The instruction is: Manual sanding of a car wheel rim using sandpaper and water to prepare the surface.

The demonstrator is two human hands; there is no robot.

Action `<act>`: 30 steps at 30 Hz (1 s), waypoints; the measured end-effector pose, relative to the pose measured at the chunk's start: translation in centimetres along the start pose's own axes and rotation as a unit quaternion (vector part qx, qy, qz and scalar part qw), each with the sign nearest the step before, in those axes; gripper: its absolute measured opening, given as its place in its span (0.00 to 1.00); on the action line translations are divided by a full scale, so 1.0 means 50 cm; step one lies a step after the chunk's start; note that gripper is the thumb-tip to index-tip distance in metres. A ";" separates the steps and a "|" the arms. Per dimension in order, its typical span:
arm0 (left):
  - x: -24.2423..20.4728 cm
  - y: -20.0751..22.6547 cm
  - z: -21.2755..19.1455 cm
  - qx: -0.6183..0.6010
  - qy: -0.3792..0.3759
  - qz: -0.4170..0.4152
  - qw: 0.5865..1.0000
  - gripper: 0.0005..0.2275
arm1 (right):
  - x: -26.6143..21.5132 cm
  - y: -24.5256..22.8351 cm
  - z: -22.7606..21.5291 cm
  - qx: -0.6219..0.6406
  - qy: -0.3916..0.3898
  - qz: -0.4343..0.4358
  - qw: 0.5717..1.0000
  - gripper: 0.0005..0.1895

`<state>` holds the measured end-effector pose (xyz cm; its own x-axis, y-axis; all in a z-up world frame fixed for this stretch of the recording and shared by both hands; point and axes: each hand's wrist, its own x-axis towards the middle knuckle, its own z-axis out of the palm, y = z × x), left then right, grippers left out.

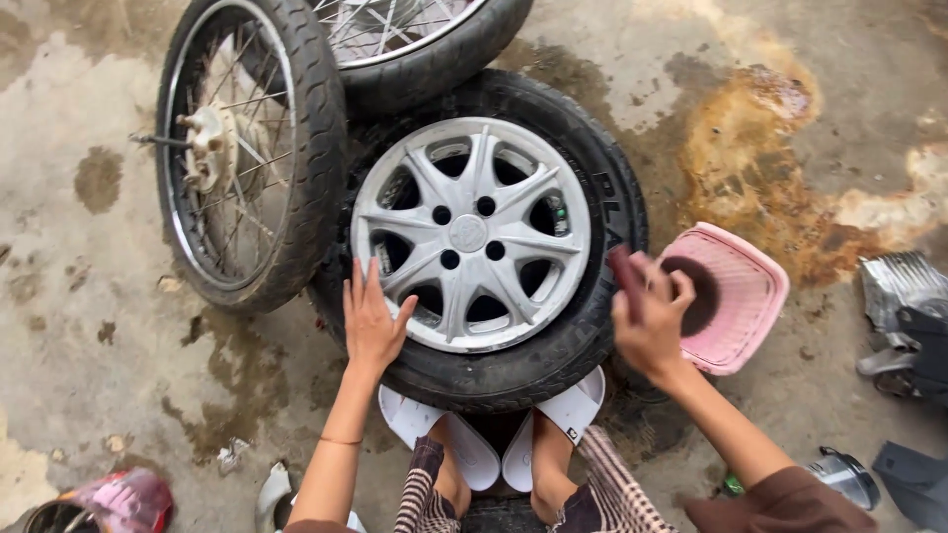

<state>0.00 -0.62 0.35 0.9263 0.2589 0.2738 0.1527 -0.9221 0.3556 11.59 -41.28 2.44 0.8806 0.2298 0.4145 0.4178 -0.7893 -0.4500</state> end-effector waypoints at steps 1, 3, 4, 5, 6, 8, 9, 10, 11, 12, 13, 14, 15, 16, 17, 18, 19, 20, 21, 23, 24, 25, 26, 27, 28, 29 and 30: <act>0.001 0.003 -0.007 0.004 -0.004 0.011 1.000 0.37 | -0.010 -0.046 -0.005 -0.008 -0.030 -0.148 0.988 0.09; 0.000 0.003 -0.009 0.000 -0.013 0.004 1.000 0.37 | -0.036 -0.091 0.011 -0.004 -0.075 -0.199 0.977 0.10; 0.001 0.005 -0.009 -0.010 -0.023 0.002 1.000 0.37 | -0.047 -0.112 0.017 -0.007 -0.115 -0.246 0.962 0.13; 0.002 0.005 -0.010 -0.007 -0.022 -0.003 1.000 0.37 | -0.045 -0.128 0.028 -0.003 -0.118 -0.250 0.961 0.13; 0.002 0.005 -0.011 -0.007 -0.024 -0.003 1.000 0.37 | -0.043 -0.143 0.039 -0.009 -0.123 -0.265 0.956 0.15; 0.001 0.005 -0.008 -0.006 -0.026 -0.007 1.000 0.37 | -0.031 -0.165 0.069 -0.013 -0.130 -0.282 0.950 0.17; 0.000 0.005 -0.006 -0.010 -0.026 -0.011 1.000 0.38 | -0.022 -0.173 0.087 -0.029 -0.129 -0.284 0.950 0.19; 0.000 0.006 -0.004 -0.014 -0.027 -0.015 0.999 0.38 | -0.012 -0.181 0.104 -0.046 -0.128 -0.285 0.949 0.22; 0.000 0.005 -0.003 -0.015 -0.024 -0.017 0.999 0.38 | 0.016 -0.191 0.121 -0.047 -0.128 -0.289 0.948 0.22; 0.000 0.005 -0.004 -0.017 -0.023 -0.016 0.999 0.38 | 0.044 -0.201 0.137 -0.047 -0.140 -0.292 0.945 0.23; -0.003 0.007 -0.005 -0.021 -0.024 -0.016 0.999 0.38 | 0.068 -0.211 0.151 -0.047 -0.154 -0.293 0.942 0.24; -0.002 0.007 -0.004 -0.022 -0.024 -0.017 0.999 0.38 | 0.079 -0.215 0.163 -0.048 -0.156 -0.295 0.942 0.24; -0.001 0.006 -0.004 -0.022 -0.021 -0.015 0.999 0.38 | 0.088 -0.222 0.176 -0.038 -0.152 -0.288 0.945 0.24; -0.001 0.006 -0.004 -0.022 -0.019 -0.013 0.999 0.38 | 0.097 -0.228 0.188 -0.027 -0.149 -0.280 0.948 0.23; 0.000 0.008 -0.005 -0.022 -0.015 -0.012 1.000 0.38 | 0.089 -0.226 0.171 -0.029 -0.146 -0.283 0.948 0.23; 0.000 0.009 -0.005 -0.021 -0.014 -0.011 1.000 0.38 | 0.081 -0.225 0.155 -0.046 -0.139 -0.279 0.949 0.23; -0.003 0.008 -0.007 -0.019 -0.013 -0.012 1.000 0.38 | 0.070 -0.225 0.140 -0.062 -0.134 -0.275 0.950 0.22; 0.003 0.008 -0.006 -0.018 -0.010 -0.013 1.000 0.38 | 0.056 -0.212 0.125 -0.061 -0.132 -0.278 0.949 0.22; 0.001 0.008 -0.007 -0.022 -0.009 -0.010 1.000 0.38 | 0.032 -0.200 0.107 -0.062 -0.133 -0.276 0.950 0.21; -0.002 0.005 -0.007 -0.028 -0.009 -0.010 1.000 0.38 | -0.007 -0.173 0.073 -0.063 -0.137 -0.275 0.950 0.20; -0.003 0.003 -0.006 -0.027 -0.008 -0.008 1.000 0.38 | -0.022 -0.159 0.056 -0.069 -0.154 -0.265 0.949 0.18; -0.001 0.004 -0.002 -0.028 -0.005 -0.007 1.000 0.38 | -0.033 -0.142 0.039 -0.076 -0.170 -0.256 0.948 0.17; -0.003 0.001 0.000 -0.029 -0.004 -0.009 1.000 0.38 | -0.027 -0.139 0.037 -0.078 -0.171 -0.258 0.948 0.17; -0.004 0.000 0.002 -0.031 0.002 -0.008 0.999 0.38 | -0.021 -0.135 0.032 -0.083 -0.171 -0.255 0.948 0.17; -0.005 -0.001 0.005 -0.033 0.008 -0.007 0.999 0.38 | -0.014 -0.131 0.028 -0.087 -0.170 -0.252 0.949 0.17; -0.006 -0.001 0.004 -0.035 0.010 -0.008 0.999 0.38 | 0.009 -0.145 0.037 -0.089 -0.169 -0.254 0.948 0.17; -0.007 0.000 0.003 -0.039 0.010 -0.008 0.999 0.38 | 0.032 -0.159 0.046 -0.121 -0.144 -0.299 0.935 0.18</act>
<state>-0.26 -0.77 0.12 0.9169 0.2804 0.2841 0.1401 -0.8925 0.4287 10.18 -33.35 4.85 0.5440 0.7881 0.2882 0.8227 -0.5684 0.0014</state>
